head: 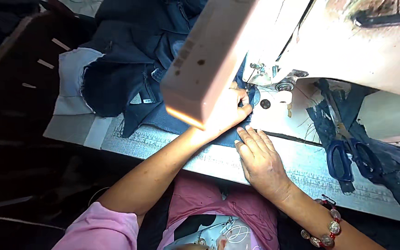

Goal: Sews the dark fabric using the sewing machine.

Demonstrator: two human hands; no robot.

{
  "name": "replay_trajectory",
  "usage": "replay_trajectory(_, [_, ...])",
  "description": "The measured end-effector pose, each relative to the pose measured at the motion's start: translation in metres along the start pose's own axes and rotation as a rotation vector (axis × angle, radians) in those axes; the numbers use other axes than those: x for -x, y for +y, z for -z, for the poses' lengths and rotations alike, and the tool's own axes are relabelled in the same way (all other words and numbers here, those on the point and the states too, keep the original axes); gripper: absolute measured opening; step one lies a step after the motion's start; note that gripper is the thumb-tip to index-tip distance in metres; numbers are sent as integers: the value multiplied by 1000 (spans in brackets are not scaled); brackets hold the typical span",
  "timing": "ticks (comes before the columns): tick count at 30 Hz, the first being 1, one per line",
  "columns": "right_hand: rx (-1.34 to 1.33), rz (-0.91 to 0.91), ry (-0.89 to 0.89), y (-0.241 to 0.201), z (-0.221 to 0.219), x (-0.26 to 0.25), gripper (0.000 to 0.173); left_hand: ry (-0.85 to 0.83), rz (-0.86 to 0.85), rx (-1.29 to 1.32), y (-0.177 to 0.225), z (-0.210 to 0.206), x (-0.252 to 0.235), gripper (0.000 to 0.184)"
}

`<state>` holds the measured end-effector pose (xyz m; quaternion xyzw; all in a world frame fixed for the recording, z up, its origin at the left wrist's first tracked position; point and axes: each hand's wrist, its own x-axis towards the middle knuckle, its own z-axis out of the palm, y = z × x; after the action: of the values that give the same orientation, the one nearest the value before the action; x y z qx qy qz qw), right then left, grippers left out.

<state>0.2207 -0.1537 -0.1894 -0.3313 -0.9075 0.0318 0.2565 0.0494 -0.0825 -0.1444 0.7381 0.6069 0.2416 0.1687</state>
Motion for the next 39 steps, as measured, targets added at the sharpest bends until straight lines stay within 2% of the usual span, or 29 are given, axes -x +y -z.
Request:
replay_trajectory(3, [0, 0, 4, 0, 0, 0, 23, -56, -39, 47, -8, 2, -2, 22])
replay_trajectory(7, [0, 0, 7, -1, -1, -1, 22, -129, -12, 12, -10, 4, -2, 25])
replay_trajectory(14, [-5, 11, 9, 0, -2, -1, 21, -125, 14, -22, -1, 0, -1, 26])
replay_trajectory(16, [-112, -19, 14, 5, 1, -3, 22, -112, -6, 3, -5, -1, 1, 24])
replay_trajectory(19, [-299, -172, 65, 28, 18, -19, 22, -84, -48, 52, -5, -1, 3, 22])
replay_trajectory(22, [-219, -267, 76, 54, 20, -36, 26, -79, -62, 79, -4, -1, 5, 20])
replay_trajectory(26, [-58, -235, 1, 60, 14, -40, 34, 89, -202, -44, -44, -28, 6, 25])
replay_trajectory(30, [41, -211, -21, 56, 16, -41, 34, -38, -93, 45, -8, -6, 6, 20])
replay_trajectory(36, [64, -205, -5, 56, 14, -39, 33, -5, -125, 51, -11, -7, 8, 19])
replay_trajectory(39, [-48, -182, -17, 55, 20, -33, 32, 5, -162, 68, -12, -7, 8, 19])
